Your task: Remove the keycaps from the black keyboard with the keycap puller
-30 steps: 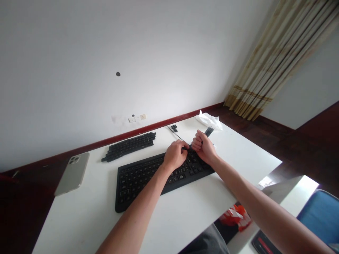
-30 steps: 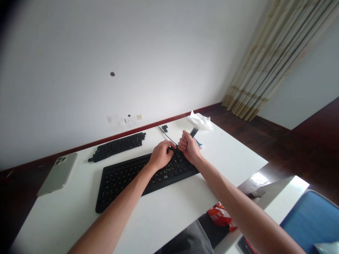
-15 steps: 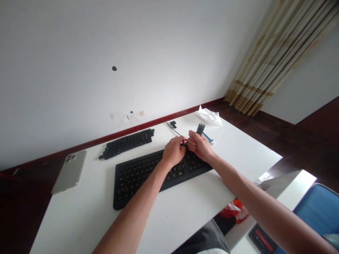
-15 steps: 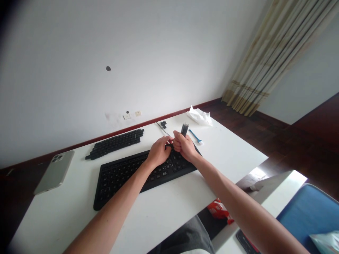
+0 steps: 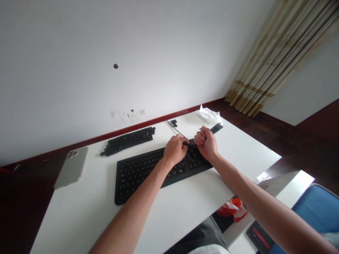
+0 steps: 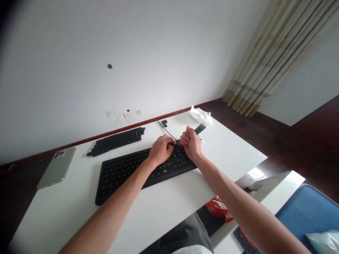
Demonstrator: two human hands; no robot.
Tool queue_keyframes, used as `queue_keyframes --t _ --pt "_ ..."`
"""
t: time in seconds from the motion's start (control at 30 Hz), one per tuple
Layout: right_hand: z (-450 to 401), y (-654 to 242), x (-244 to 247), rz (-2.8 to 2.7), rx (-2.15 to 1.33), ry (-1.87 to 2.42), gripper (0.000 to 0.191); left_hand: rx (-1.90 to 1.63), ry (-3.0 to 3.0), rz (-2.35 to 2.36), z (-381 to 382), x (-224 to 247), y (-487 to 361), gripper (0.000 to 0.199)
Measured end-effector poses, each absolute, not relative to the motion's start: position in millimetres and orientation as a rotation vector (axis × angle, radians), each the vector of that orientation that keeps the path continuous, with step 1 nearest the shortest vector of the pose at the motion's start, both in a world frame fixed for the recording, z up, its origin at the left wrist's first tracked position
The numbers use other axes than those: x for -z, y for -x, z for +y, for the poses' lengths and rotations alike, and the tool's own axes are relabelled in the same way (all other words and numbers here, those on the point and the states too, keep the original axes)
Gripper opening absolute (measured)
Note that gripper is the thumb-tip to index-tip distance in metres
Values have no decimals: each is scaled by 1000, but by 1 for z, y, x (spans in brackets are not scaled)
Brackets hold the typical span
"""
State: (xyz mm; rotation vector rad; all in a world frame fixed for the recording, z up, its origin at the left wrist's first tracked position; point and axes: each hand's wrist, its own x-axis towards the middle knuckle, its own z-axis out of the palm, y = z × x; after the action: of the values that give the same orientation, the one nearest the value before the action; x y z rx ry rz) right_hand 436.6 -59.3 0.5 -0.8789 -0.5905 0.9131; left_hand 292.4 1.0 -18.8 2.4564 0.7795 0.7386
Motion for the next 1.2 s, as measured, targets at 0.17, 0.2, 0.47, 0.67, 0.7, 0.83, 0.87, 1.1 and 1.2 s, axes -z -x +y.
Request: queue_keyframes --t 0.17,0.2,0.47,0.67,0.7,0.83,0.87,1.1,1.2 --pt "-56 -445 0 -496 -977 830 50 -767 -2423 688 -1 19 -292 30" --pt "-55 -444 1 -489 -988 831 49 -771 -2403 685 -1 20 -292 31" --pt "-55 -434 7 -605 -915 931 57 -731 -2352 649 3 20 -290 34" --pt "-56 -434 6 -582 -901 914 58 -702 -2345 645 3 18 -289 36" --pt "-56 -433 7 -588 -895 918 57 -702 -2347 644 4 18 -289 36" --pt "-56 -428 7 -663 -863 939 55 -702 -2361 631 6 20 -289 36" --pt "-56 -426 7 -679 -860 942 55 -706 -2366 629 7 21 -290 36" --pt "-55 -420 6 -692 -954 944 58 -729 -2364 604 8 22 -290 35" --pt "-52 -425 7 -607 -1000 895 60 -713 -2340 617 8 23 -290 34"
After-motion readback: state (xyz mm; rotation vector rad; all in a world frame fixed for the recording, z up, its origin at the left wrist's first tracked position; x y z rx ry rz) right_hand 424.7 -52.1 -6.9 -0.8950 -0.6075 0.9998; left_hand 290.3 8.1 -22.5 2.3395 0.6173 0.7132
